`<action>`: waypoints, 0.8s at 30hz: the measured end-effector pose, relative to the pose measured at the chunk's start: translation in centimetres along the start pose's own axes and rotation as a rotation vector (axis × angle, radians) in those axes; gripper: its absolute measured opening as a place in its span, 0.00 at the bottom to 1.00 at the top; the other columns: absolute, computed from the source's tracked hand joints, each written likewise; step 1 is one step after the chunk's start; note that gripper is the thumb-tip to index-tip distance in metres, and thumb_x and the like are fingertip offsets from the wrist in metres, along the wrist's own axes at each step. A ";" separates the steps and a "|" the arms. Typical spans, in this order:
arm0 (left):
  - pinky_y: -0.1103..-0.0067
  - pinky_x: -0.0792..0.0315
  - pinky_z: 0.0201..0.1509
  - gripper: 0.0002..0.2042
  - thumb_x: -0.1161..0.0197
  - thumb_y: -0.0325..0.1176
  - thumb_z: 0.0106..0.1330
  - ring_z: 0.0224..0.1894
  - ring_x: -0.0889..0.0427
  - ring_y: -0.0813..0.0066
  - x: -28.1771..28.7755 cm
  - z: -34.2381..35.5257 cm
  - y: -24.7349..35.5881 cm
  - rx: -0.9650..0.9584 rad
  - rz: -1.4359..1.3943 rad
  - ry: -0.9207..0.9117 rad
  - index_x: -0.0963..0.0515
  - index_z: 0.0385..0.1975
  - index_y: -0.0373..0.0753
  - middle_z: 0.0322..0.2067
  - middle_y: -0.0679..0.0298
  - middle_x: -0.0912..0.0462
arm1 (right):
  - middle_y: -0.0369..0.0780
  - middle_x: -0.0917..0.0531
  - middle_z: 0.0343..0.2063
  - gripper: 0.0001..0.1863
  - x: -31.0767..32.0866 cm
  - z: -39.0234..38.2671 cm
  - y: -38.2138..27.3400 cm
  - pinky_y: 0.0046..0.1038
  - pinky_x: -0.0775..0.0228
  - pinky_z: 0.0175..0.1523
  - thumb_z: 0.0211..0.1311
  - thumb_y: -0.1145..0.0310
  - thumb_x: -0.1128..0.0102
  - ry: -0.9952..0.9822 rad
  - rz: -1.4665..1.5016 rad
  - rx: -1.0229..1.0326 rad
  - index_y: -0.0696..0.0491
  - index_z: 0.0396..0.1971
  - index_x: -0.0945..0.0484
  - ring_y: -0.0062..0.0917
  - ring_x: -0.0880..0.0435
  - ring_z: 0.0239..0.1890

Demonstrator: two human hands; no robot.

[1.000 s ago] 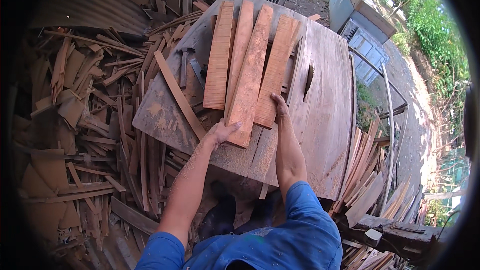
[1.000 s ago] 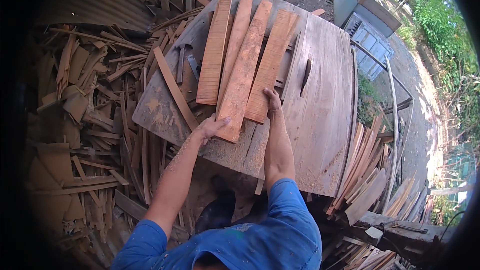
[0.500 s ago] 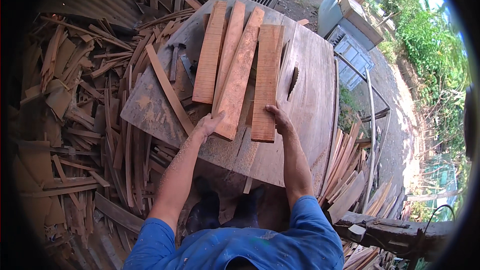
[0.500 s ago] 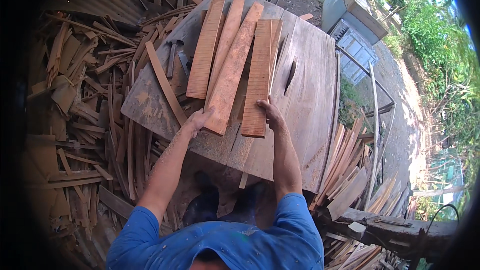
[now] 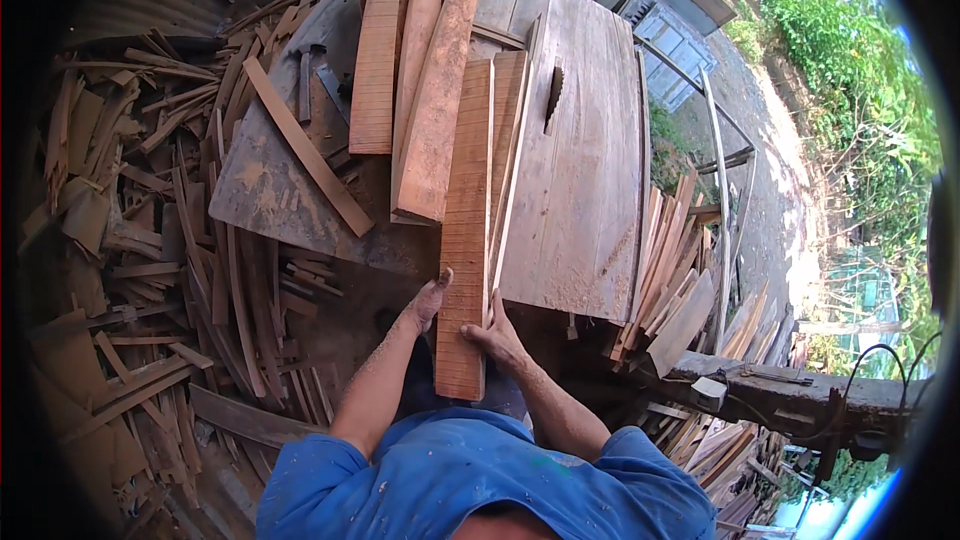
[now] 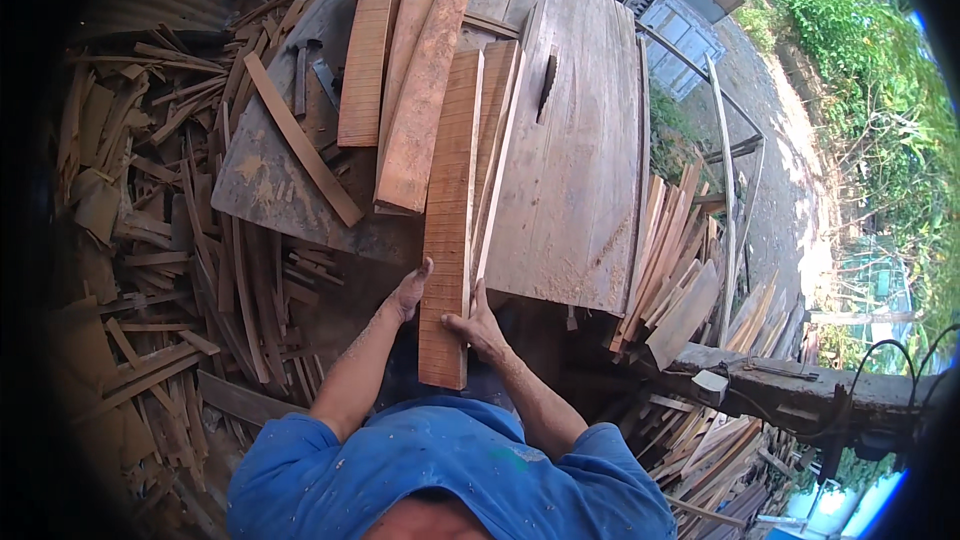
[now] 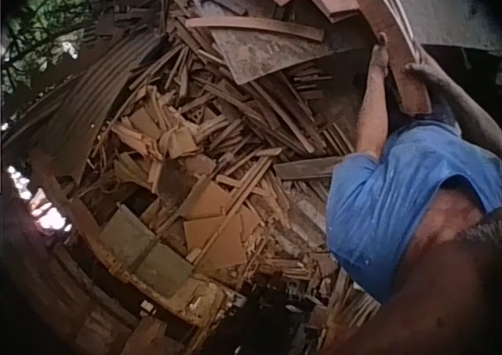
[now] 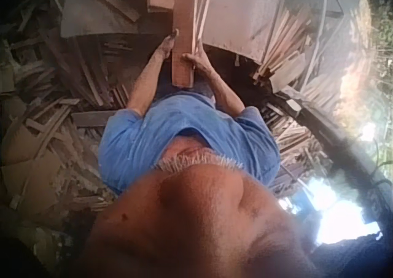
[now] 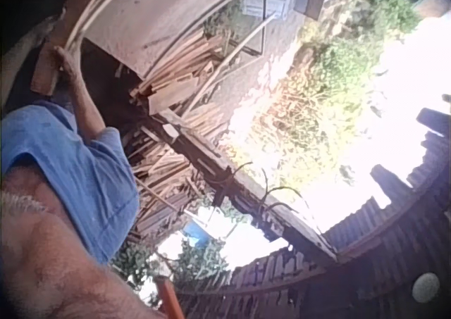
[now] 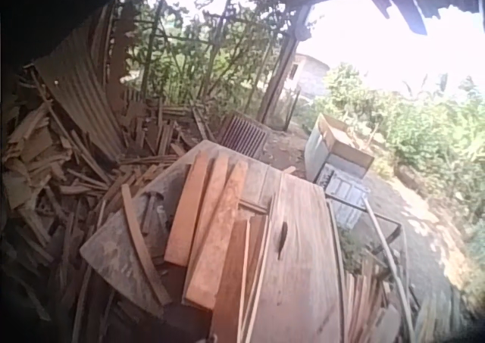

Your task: The person uses a table saw to cut various wooden boards into thinner strips, handling the boards by hand and moving them across the blade.

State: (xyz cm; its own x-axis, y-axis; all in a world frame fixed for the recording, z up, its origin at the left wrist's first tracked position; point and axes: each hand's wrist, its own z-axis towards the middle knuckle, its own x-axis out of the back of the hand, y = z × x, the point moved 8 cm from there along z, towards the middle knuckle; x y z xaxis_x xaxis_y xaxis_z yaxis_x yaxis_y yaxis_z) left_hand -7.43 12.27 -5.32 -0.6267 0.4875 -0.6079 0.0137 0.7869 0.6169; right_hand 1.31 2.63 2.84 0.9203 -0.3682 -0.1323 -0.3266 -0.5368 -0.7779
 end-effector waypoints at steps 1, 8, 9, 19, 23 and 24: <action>0.66 0.29 0.65 0.42 0.39 0.66 0.63 0.63 0.25 0.65 -0.1 -0.4 -1.5 0.071 -0.065 0.012 0.32 0.64 0.33 0.61 0.56 0.25 | 0.55 0.29 0.62 0.64 0.3 -0.5 1.7 0.33 0.29 0.64 0.52 0.67 0.26 0.063 -0.102 0.026 0.62 0.74 0.71 0.36 0.23 0.59; 0.58 0.26 0.64 0.39 0.34 0.57 0.64 0.60 0.21 0.58 2.9 -5.8 -8.6 0.215 -0.312 -0.077 0.35 0.67 0.35 0.60 0.50 0.24 | 0.63 0.31 0.62 0.66 -2.4 -6.6 6.1 0.36 0.24 0.59 0.53 0.49 0.26 0.154 -0.643 -0.106 0.67 0.73 0.68 0.43 0.17 0.52; 0.61 0.24 0.62 0.39 0.33 0.58 0.63 0.57 0.19 0.59 2.5 -6.7 -9.2 0.214 -0.344 -0.104 0.33 0.65 0.34 0.57 0.51 0.21 | 0.63 0.32 0.63 0.67 -2.8 -7.8 6.5 0.37 0.27 0.61 0.54 0.47 0.27 0.064 -0.493 -0.089 0.67 0.73 0.68 0.45 0.19 0.55; 0.69 0.27 0.63 0.40 0.24 0.47 0.55 0.58 0.20 0.65 -1.6 -23.0 -16.2 0.224 0.093 0.278 0.30 0.63 0.30 0.54 0.54 0.20 | 0.45 0.23 0.51 0.50 4.3 0.0 12.5 0.42 0.32 0.58 0.66 0.30 0.51 -0.247 0.554 -0.253 0.41 0.77 0.60 0.34 0.22 0.51; 0.70 0.33 0.67 0.46 0.23 0.45 0.50 0.62 0.25 0.63 -5.5 -26.9 -19.6 0.129 0.319 0.283 0.36 0.68 0.31 0.58 0.53 0.23 | 0.46 0.20 0.52 0.48 3.7 3.2 15.3 0.43 0.31 0.56 0.62 0.21 0.64 -0.267 0.281 -0.320 0.46 0.64 0.28 0.36 0.21 0.50; 0.69 0.34 0.68 0.48 0.23 0.47 0.49 0.63 0.26 0.62 -6.9 -28.0 -20.1 0.099 0.413 0.314 0.38 0.70 0.33 0.60 0.52 0.24 | 0.46 0.23 0.59 0.49 3.3 3.4 16.3 0.46 0.32 0.59 0.63 0.21 0.66 -0.348 0.379 -0.277 0.47 0.67 0.32 0.39 0.22 0.55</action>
State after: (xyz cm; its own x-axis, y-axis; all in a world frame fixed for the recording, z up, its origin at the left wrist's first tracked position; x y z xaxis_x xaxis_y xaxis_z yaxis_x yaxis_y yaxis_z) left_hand -25.21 -17.47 0.42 -0.7564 0.6398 -0.1358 0.3731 0.5926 0.7139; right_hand -0.24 -4.81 -12.38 0.7293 -0.3274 -0.6008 -0.6482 -0.6115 -0.4536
